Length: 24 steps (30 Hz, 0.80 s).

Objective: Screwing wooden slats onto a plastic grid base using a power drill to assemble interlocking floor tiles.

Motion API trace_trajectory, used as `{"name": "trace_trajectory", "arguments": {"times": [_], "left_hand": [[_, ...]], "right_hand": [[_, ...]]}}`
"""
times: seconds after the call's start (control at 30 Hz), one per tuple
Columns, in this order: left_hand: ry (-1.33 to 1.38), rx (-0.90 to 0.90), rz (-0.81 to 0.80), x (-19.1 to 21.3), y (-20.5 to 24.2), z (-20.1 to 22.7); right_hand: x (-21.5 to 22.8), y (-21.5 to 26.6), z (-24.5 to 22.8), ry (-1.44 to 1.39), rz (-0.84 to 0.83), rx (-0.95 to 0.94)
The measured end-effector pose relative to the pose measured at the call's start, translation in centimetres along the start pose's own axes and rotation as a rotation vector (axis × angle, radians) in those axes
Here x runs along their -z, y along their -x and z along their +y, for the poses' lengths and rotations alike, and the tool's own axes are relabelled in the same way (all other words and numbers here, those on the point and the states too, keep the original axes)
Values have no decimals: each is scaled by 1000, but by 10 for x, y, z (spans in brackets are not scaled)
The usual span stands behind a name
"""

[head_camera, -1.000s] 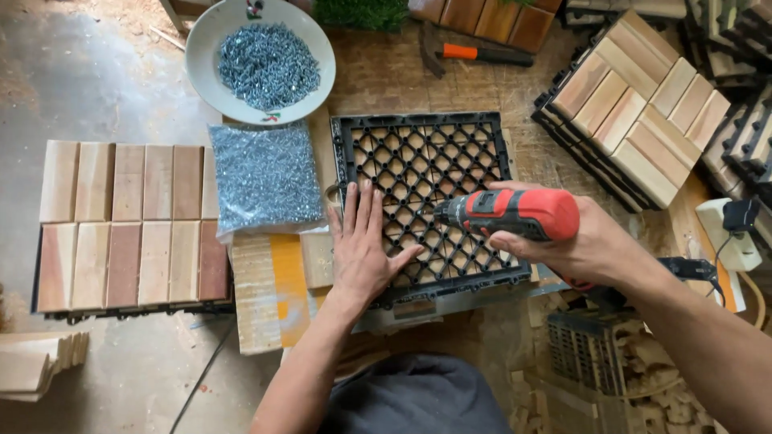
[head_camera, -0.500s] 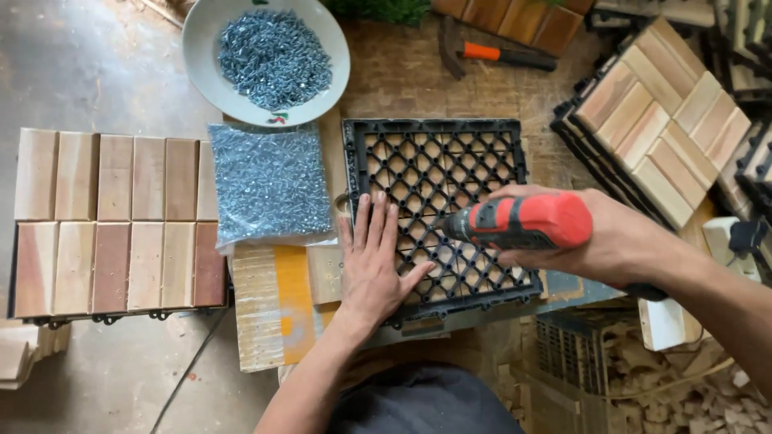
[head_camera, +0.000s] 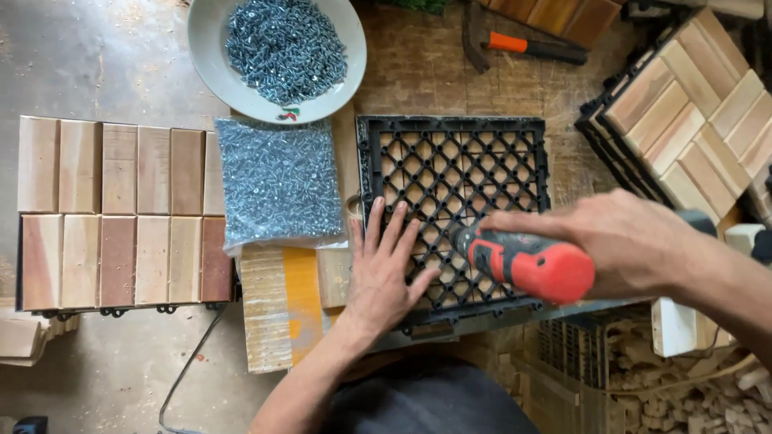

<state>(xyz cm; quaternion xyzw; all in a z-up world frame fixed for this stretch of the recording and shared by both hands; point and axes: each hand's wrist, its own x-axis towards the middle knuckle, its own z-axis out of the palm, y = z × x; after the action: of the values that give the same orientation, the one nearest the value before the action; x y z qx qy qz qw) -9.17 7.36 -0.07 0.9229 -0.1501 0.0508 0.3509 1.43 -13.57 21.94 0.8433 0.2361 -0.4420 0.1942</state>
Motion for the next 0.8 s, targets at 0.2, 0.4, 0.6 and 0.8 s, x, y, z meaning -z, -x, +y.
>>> {"name": "trace_trajectory", "arguments": {"times": [0.2, 0.4, 0.6, 0.8], "left_hand": [[106, 99, 290, 77, -50, -28], [-342, 443, 332, 83, -147, -151], [-232, 647, 297, 65, -166, -165], [-90, 353, 564, 59, -146, -153]], "right_hand": [[-4, 10, -6, -258, 133, -61], [14, 48, -37, -613, 105, -346], [-41, 62, -30, -1141, 553, -353], [-93, 59, -31, -1270, 794, -316]]}}
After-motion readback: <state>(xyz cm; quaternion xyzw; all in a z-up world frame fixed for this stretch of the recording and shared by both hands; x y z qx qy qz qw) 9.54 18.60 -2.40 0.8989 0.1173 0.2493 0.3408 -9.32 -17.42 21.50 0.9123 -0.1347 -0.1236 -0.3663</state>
